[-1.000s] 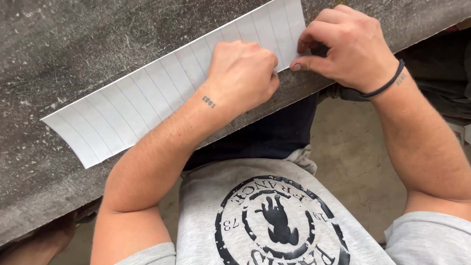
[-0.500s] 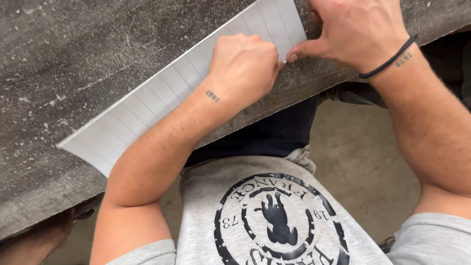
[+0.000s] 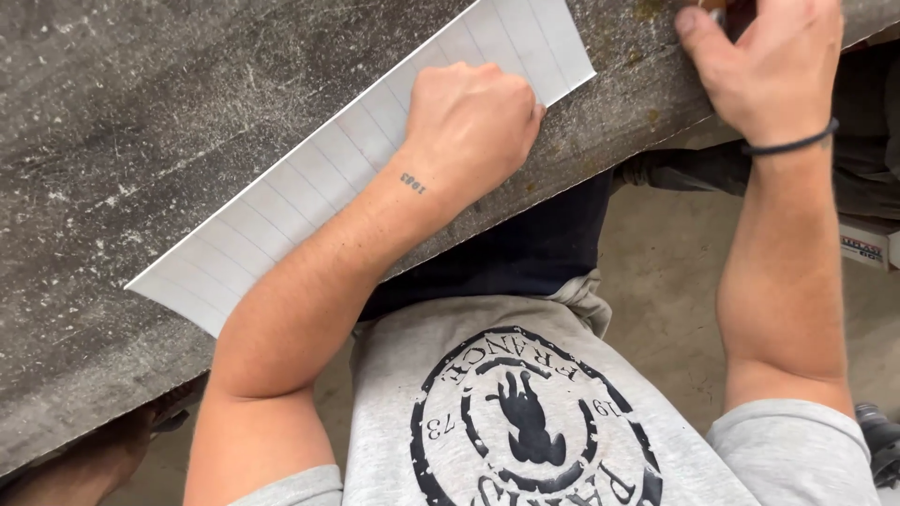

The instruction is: Using scissors to score and crease pre-marked lines on a strip of insulation material on a workbench.

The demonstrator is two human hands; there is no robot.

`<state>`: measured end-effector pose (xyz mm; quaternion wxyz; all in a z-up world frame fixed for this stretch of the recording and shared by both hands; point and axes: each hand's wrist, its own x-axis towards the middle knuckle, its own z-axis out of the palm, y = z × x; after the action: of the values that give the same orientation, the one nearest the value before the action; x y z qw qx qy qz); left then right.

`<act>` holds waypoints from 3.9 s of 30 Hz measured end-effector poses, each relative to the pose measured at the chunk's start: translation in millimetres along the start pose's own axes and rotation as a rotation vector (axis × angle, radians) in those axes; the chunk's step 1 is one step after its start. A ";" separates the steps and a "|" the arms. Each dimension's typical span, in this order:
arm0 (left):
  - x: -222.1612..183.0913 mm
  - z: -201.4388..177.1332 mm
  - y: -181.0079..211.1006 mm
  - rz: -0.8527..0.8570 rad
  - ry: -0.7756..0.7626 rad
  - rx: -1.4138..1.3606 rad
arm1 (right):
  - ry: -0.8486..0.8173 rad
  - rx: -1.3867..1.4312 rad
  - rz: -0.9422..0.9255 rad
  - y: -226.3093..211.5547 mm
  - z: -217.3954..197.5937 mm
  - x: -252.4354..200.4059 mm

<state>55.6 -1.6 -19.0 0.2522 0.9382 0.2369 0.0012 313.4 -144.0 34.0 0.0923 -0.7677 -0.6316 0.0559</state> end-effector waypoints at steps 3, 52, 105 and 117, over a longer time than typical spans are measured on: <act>0.0 -6.2 1.8 -0.023 -0.051 -0.038 | -0.019 0.338 0.347 -31.8 -9.5 -18.7; 3.6 12.1 3.4 0.009 -0.018 -0.133 | -0.024 0.162 0.305 -95.3 23.7 -31.9; 0.8 -27.4 -30.1 0.191 0.473 0.121 | -0.141 0.159 0.316 -136.5 24.2 -37.2; 1.2 -11.2 -36.3 0.200 0.521 0.110 | -0.118 0.102 0.346 -143.2 30.6 -40.8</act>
<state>39.1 31.8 -26.6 0.1304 0.9373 0.1999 0.2541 161.8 -155.3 33.3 0.0831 -0.8546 -0.4908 0.1478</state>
